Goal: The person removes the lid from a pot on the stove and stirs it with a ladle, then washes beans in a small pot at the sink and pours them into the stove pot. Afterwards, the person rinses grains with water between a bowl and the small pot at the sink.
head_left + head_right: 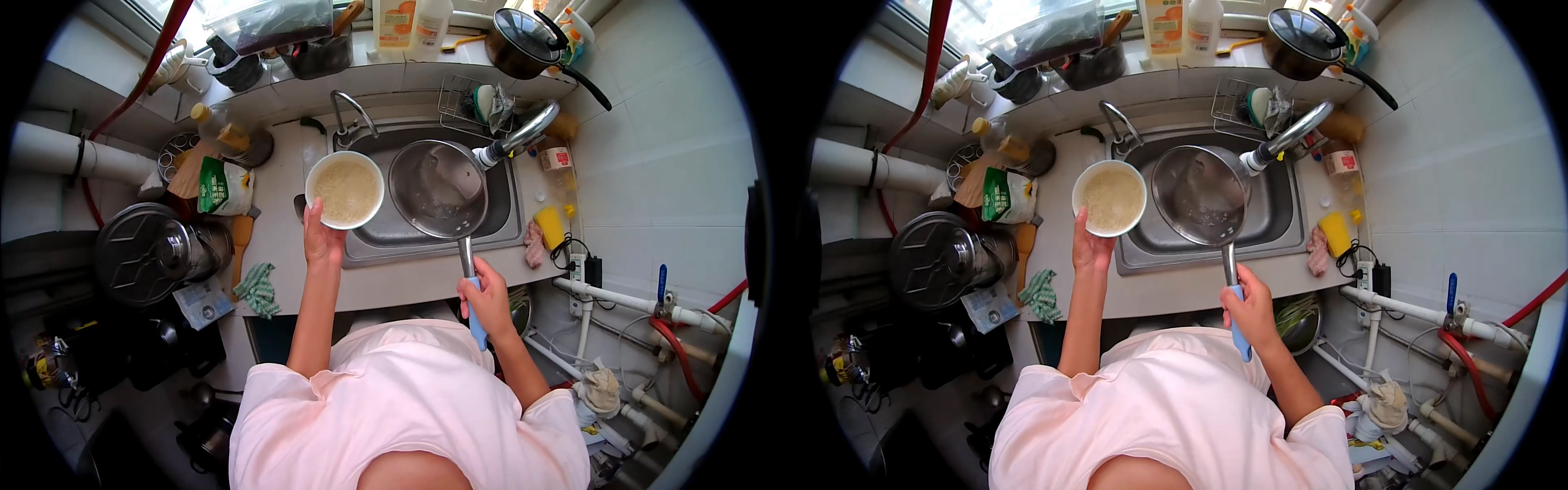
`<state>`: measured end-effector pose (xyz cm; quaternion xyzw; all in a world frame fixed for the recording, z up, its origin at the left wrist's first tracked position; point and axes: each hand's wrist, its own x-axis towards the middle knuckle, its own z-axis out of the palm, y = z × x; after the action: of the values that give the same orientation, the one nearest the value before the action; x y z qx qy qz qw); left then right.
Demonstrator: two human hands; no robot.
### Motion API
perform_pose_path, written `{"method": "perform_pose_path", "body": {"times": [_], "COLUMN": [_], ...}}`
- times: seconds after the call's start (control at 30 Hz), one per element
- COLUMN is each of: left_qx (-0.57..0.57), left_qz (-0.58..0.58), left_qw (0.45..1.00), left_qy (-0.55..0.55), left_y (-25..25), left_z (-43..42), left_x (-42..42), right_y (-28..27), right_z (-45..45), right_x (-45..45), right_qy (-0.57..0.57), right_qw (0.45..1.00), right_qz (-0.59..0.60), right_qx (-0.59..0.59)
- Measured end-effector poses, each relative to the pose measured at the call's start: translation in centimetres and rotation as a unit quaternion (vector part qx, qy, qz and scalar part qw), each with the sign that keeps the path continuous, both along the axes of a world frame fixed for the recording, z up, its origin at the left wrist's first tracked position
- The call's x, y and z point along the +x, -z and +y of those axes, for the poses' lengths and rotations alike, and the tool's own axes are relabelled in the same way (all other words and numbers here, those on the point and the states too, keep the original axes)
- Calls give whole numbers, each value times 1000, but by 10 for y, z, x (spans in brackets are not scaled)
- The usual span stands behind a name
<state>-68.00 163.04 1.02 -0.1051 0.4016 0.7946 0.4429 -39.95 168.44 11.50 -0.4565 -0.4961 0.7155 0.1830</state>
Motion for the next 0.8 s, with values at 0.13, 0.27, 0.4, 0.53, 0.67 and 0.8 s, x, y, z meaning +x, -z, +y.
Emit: {"method": "perform_pose_path", "body": {"times": [0.13, 0.27, 0.4, 0.53, 0.67, 0.8], "left_qx": [-10, -8, -9, -23, -5, 0], "left_qz": [-29, -49, -63, -75, -74, -66], "left_qw": [1000, 998, 996, 994, 993, 993], "left_qy": [5, 39, 66, 80, 93, 98], "left_y": [10, 11, 0, 1, 1, -5], "left_z": [-4, -1, 7, 11, 12, 12], "left_x": [12, 32, 50, 61, 64, 63], "right_y": [-20, -34, -45, -49, -47, -49], "right_z": [1, 0, -3, -5, -2, -4], "right_x": [-10, -19, -21, -21, -23, -24], "right_qy": [6, 1, -1, -5, -8, 12], "right_qw": [998, 995, 991, 988, 988, 985], "right_qz": [-10, -16, -24, -37, -33, -39], "right_qx": [60, 96, 128, 150, 151, 169]}}
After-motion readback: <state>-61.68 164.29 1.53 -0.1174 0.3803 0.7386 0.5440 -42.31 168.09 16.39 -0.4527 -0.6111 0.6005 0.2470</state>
